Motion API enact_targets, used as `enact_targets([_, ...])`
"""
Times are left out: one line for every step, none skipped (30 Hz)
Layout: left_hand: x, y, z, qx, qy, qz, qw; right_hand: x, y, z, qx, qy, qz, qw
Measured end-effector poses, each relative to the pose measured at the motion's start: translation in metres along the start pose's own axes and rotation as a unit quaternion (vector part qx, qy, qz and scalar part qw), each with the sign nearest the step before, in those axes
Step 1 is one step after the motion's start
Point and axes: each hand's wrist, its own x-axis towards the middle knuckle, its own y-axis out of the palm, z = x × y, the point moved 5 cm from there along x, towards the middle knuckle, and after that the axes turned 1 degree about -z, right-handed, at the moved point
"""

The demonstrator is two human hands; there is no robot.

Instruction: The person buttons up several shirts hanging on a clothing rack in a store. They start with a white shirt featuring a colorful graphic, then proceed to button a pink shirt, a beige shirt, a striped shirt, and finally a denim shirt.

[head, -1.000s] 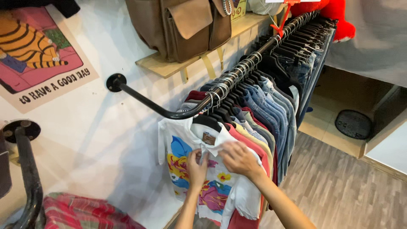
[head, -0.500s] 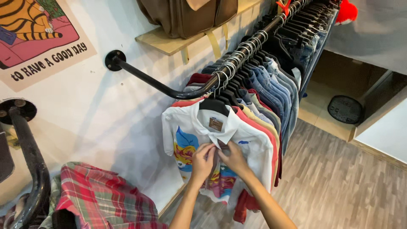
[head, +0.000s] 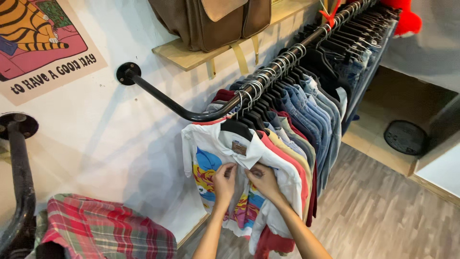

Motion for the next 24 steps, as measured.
enact_targets([-0.002,-0.002,-0.006,0.003,-0.001,-0.007,1.000,0.003,0.001,-0.006,0.002,-0.002,0.007,1.000])
enact_targets([-0.004,-0.003,-0.008,-0.016,-0.031,0.008,0.999,0.006,0.003,-0.012,0.010,0.005,0.019,1.000])
enact_targets([-0.007,-0.002,-0.011,-0.036,-0.062,0.020,0.997,0.009,0.005,-0.019,0.018,0.012,0.032,0.999])
enact_targets([-0.007,0.000,-0.007,-0.034,-0.063,0.012,0.997,0.012,0.004,-0.018,0.019,0.010,0.040,0.999])
enact_targets([-0.010,0.004,-0.001,-0.059,-0.096,0.027,0.993,0.014,0.004,-0.015,-0.013,-0.010,0.058,0.998])
enact_targets([-0.013,0.007,0.006,-0.084,-0.128,0.042,0.987,0.016,0.004,-0.012,-0.044,-0.032,0.075,0.996])
enact_targets([-0.013,0.003,-0.005,-0.083,-0.128,0.033,0.988,0.017,0.003,-0.021,-0.042,-0.036,0.083,0.995])
enact_targets([-0.013,0.001,-0.016,-0.082,-0.129,0.051,0.987,0.017,0.004,-0.030,-0.039,-0.028,0.097,0.994])
enact_targets([-0.011,0.000,-0.028,-0.083,-0.128,0.072,0.986,0.019,0.003,-0.039,-0.037,-0.022,0.107,0.993])
enact_targets([-0.009,0.003,-0.027,-0.083,-0.126,0.065,0.986,0.023,0.002,-0.034,-0.037,-0.027,0.112,0.993])
enact_targets([-0.010,0.004,-0.023,-0.085,-0.124,0.056,0.987,0.021,0.004,-0.033,-0.007,-0.019,0.126,0.992])
enact_targets([-0.011,0.004,-0.019,-0.088,-0.121,0.047,0.988,0.019,0.006,-0.032,0.023,-0.011,0.140,0.990])
enact_targets([-0.010,0.004,-0.020,-0.085,-0.122,0.048,0.988,0.019,0.005,-0.033,0.025,-0.010,0.139,0.990])
enact_targets([-0.010,0.004,-0.021,-0.085,-0.127,0.054,0.987,0.019,0.005,-0.034,0.044,-0.013,0.151,0.988])
enact_targets([-0.009,0.004,-0.021,-0.085,-0.129,0.064,0.986,0.018,0.005,-0.035,0.063,-0.017,0.156,0.986])
enact_targets([-0.011,0.004,-0.012,-0.085,-0.128,0.071,0.986,0.013,0.004,-0.034,0.064,-0.015,0.150,0.987])
enact_targets([-0.008,0.006,-0.003,-0.086,-0.133,0.089,0.983,0.013,0.003,-0.029,0.041,-0.044,0.141,0.988])
enact_targets([-0.004,0.007,0.004,-0.087,-0.138,0.107,0.981,0.013,0.002,-0.023,0.017,-0.072,0.131,0.989])
enact_targets([0.001,0.005,0.005,-0.088,-0.136,0.120,0.979,0.014,0.005,-0.028,0.016,-0.068,0.119,0.990])
enact_targets([0.005,0.005,0.006,-0.119,-0.151,0.157,0.969,0.015,0.005,-0.033,-0.017,-0.064,0.076,0.995])
enact_targets([0.007,0.006,0.008,-0.151,-0.167,0.189,0.956,0.016,0.004,-0.039,-0.052,-0.060,0.038,0.996])
enact_targets([0.009,0.002,0.002,-0.153,-0.168,0.197,0.954,0.016,0.006,-0.046,-0.055,-0.056,0.031,0.996])
enact_targets([0.012,-0.004,-0.006,-0.161,-0.159,0.225,0.948,0.015,0.009,-0.050,-0.034,-0.074,0.010,0.997])
enact_targets([0.015,-0.009,-0.014,-0.168,-0.150,0.253,0.941,0.014,0.012,-0.053,-0.014,-0.091,-0.010,0.996])
